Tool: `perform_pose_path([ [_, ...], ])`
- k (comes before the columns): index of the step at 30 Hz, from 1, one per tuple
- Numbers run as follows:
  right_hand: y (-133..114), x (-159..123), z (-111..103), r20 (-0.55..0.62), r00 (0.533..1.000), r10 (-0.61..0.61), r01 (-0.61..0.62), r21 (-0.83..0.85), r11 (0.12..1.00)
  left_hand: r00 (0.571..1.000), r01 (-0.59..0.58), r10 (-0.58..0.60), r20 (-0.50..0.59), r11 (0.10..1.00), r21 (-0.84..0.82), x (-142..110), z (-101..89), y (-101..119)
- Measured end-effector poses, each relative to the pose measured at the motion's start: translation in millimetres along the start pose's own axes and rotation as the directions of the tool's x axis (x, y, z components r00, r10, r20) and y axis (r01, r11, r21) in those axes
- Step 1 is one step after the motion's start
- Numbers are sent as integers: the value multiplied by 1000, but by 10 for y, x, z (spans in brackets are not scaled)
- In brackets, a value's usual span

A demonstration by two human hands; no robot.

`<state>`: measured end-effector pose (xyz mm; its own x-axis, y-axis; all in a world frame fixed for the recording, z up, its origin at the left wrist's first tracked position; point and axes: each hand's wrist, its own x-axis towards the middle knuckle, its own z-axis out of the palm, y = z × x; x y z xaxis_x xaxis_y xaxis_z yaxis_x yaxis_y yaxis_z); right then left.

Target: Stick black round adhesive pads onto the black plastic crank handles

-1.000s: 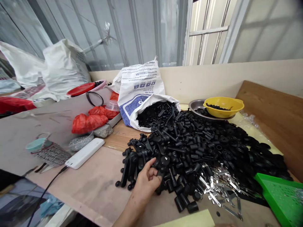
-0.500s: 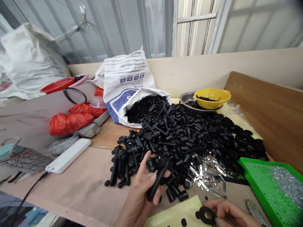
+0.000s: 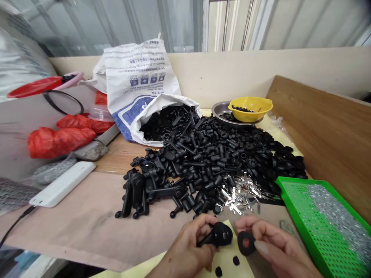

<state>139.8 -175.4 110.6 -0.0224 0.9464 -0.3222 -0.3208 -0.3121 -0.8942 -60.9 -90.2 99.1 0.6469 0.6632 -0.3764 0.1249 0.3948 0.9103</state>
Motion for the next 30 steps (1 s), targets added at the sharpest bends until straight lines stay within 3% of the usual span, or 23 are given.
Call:
perform_pose_path([
  [6, 26, 15, 118, -28, 999, -35, 35, -6, 999, 998, 46, -45, 46, 998, -33, 99, 74, 31],
  [13, 40, 63, 122, -42, 999, -34, 30, -90, 995, 993, 109, -111, 32, 992, 66, 77, 107, 96],
  [19, 33, 80, 113, -35, 997, -62, 55, -182, 982, 998, 24, -30, 47, 992, 121, 54, 104, 96],
  [30, 73, 99, 108, -55, 993, -103, 81, -314, 946, 999, -20, 10, 51, 981, 193, 14, 43, 9],
])
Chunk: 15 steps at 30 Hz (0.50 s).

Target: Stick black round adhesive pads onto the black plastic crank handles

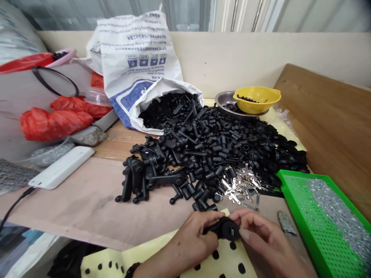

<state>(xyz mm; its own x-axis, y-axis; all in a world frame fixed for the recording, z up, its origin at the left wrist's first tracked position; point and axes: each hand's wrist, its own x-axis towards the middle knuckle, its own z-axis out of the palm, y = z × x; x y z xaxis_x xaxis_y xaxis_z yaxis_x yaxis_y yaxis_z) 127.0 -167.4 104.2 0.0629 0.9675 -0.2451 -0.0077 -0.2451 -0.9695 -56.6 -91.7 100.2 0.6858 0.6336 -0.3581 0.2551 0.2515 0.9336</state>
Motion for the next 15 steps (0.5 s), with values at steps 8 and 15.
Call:
perform_pose_path([
  [8, -14, 0, -5, 13, 1000, -14, 15, -56, 998, 999, -11, 13, -32, 998, 67, -4, -9, -40],
  [15, -24, 19, 8, 2, 1000, -15, 15, -80, 997, 999, -30, 32, -18, 996, 84, -9, -15, -53],
])
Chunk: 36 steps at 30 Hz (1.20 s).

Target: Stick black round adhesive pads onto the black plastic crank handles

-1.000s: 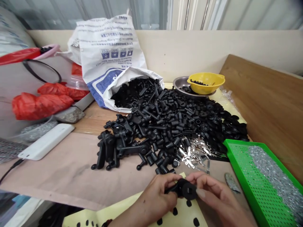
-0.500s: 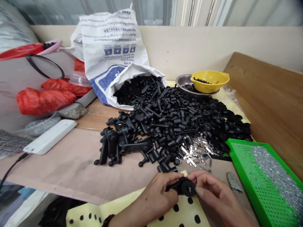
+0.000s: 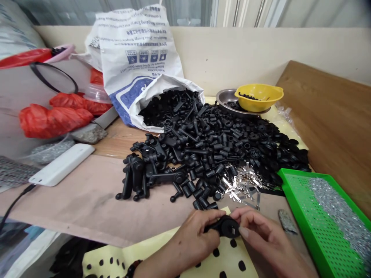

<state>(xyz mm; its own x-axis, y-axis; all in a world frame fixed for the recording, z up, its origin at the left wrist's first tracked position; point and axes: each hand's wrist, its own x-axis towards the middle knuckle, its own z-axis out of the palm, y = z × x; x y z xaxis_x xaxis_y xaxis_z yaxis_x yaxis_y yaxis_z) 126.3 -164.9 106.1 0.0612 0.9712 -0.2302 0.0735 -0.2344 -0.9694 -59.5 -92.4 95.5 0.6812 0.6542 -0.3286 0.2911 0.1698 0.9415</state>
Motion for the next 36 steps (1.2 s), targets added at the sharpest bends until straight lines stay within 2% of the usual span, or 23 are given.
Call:
perform_pose_path([
  [6, 28, 6, -30, 33, 999, -8, 8, -8, 1000, 998, 0, -2, 58, 999, 46, 11, -14, 39],
  [14, 74, -3, -7, 0, 999, -35, 35, -14, 999, 998, -12, 14, 68, 1000, -28, 13, 3, 57],
  [21, 85, 5, 40, -44, 996, -72, 70, -43, 997, 999, 26, -22, 45, 996, -84, -4, 27, 97],
  [29, 128, -37, 59, -72, 995, -74, 72, -32, 997, 994, -103, 102, -23, 994, -43, -33, 71, 59],
  [32, 118, -58, 95, -84, 994, -63, 65, 12, 998, 989, -136, 135, -64, 991, -15, -40, 79, 53],
  [36, 103, -65, 173, -179, 984, 20, 13, 185, 983, 989, -126, 120, -89, 990, -68, -53, 89, 50],
])
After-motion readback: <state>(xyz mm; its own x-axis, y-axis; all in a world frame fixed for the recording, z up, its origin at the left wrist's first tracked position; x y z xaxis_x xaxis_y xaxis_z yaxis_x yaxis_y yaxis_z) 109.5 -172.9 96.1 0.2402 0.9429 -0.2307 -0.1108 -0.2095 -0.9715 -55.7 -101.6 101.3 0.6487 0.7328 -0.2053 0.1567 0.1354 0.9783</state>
